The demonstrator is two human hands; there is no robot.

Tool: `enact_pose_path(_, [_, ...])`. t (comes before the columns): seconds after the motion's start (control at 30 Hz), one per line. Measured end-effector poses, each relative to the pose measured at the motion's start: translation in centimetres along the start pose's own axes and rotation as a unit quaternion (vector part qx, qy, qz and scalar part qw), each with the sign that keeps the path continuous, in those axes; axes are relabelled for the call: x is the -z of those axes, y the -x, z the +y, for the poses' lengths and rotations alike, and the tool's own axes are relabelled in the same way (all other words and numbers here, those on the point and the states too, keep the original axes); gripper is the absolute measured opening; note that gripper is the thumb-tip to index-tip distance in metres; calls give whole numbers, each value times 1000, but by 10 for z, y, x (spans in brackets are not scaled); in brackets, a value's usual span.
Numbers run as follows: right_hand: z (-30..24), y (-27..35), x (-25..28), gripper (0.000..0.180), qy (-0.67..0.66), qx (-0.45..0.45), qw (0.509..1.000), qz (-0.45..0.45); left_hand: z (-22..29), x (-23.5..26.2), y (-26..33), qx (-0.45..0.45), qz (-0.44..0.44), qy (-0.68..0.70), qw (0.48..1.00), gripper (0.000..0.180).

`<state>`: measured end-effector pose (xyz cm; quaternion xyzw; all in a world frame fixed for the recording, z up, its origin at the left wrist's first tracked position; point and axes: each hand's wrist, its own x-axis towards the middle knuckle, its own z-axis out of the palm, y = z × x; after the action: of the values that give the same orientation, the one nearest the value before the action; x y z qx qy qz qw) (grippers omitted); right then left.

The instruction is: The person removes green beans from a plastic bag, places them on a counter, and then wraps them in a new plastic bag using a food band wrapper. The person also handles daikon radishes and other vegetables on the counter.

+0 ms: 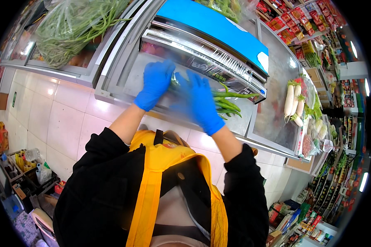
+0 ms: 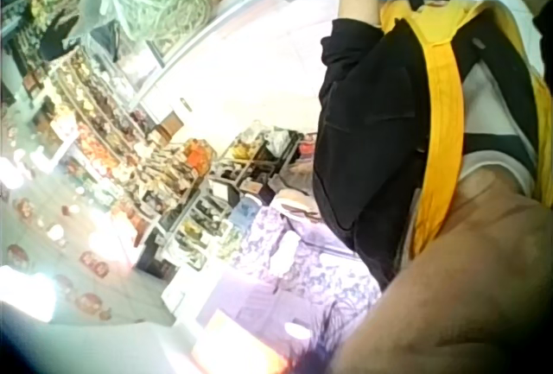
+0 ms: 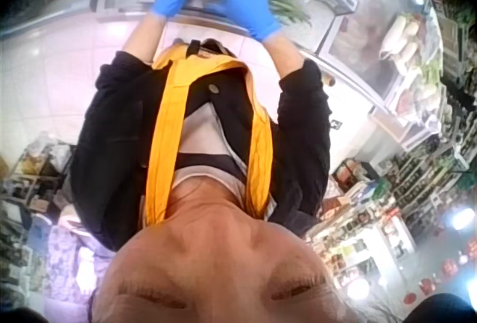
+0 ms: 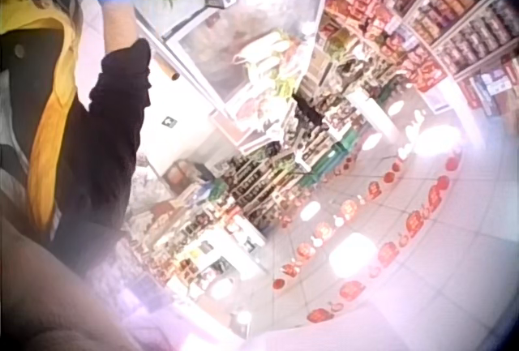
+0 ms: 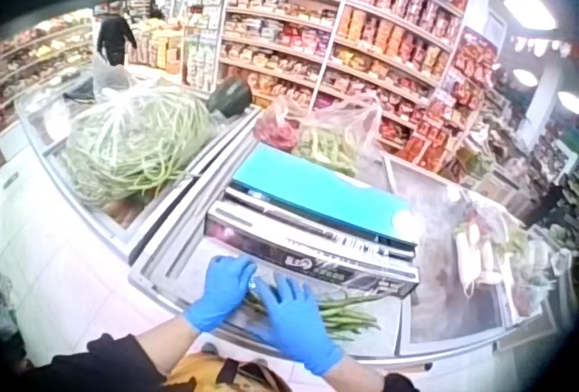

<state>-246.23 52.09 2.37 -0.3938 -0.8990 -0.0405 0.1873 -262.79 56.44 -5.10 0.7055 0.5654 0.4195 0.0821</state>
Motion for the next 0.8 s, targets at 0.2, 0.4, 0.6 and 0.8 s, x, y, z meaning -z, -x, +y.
enact_pose_path(0.2, [8,11,-39,55,4,-35,999,3,2,15,-9,61,-74,57,994,11])
enact_pose_path(0.4, [26,18,-38,39,-103,-64,991,-56,62,-6,6,-104,-54,137,984,24])
enact_pose_path(0.6, [37,59,40,15,-502,-476,696,192,59,-17,3,-133,-86,-24,987,25])
enact_pose_path(0.8, [28,193,5,61,-477,-733,482,-53,70,-17,1,-111,-148,-61,981,19])
